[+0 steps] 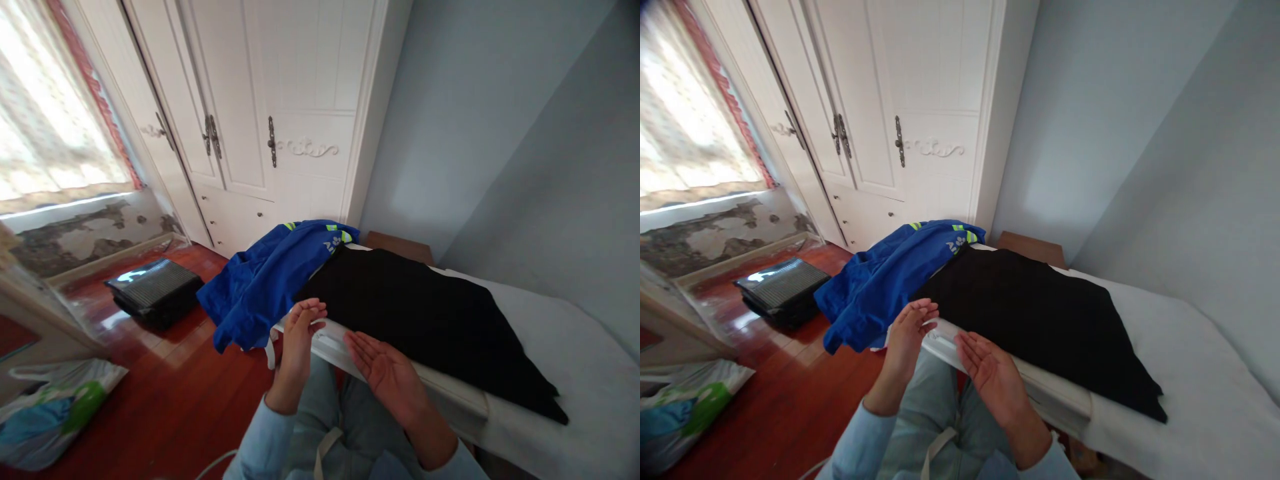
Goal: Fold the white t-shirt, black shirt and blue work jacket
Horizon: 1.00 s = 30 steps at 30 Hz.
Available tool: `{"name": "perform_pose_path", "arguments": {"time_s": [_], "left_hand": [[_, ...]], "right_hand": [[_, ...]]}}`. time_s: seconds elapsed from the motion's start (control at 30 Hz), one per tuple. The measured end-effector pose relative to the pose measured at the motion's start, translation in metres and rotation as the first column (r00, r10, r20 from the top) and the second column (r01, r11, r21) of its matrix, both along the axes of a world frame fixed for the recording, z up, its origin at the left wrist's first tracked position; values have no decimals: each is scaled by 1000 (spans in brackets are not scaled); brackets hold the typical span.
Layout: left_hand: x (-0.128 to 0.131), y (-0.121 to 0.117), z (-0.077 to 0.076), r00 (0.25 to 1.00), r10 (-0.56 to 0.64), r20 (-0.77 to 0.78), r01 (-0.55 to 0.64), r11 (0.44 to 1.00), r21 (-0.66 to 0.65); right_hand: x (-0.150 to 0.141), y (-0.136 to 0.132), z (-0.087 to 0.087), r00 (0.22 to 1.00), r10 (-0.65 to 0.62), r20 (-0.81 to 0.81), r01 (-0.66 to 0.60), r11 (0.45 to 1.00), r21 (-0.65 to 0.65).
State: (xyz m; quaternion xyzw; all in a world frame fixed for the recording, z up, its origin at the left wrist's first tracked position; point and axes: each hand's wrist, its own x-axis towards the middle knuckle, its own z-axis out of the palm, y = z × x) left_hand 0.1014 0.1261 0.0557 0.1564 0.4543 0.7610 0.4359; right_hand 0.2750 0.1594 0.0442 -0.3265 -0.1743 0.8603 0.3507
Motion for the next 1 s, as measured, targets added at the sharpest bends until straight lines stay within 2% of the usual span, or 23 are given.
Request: {"name": "perform_pose_path", "arguments": {"time_s": [0.13, 0.23, 0.37, 0.5, 0.67, 0.8, 0.87, 1.0], "left_hand": [[42, -26, -11, 941, -74, 331, 92, 995, -41], [55, -34, -5, 844, -165, 511, 220, 974, -50], [55, -24, 7, 712, -316, 627, 376, 926, 40], [61, -5, 8, 612, -420, 670, 479, 871, 109], [73, 14, 13, 613, -435, 660, 537, 842, 56], [73, 26, 22, 643, -388, 660, 545, 838, -39], [69, 32, 24, 646, -362, 672, 537, 842, -62], [59, 41, 21, 656, -331, 678, 533, 839, -107]], "right_hand": [[3, -11, 5, 995, -92, -39, 90, 994, -56], [15, -17, 9, 982, -189, -23, 185, 977, -104], [32, -18, 13, 948, -317, -14, 312, 940, -136], [39, -16, 14, 921, -389, -17, 381, 910, -160], [45, -11, 15, 902, -431, -7, 424, 891, -164], [59, -3, 22, 912, -410, 5, 407, 904, -134], [72, 3, 26, 898, -438, 25, 439, 893, -104], [116, 17, 31, 834, -542, 104, 550, 830, -91]]}}
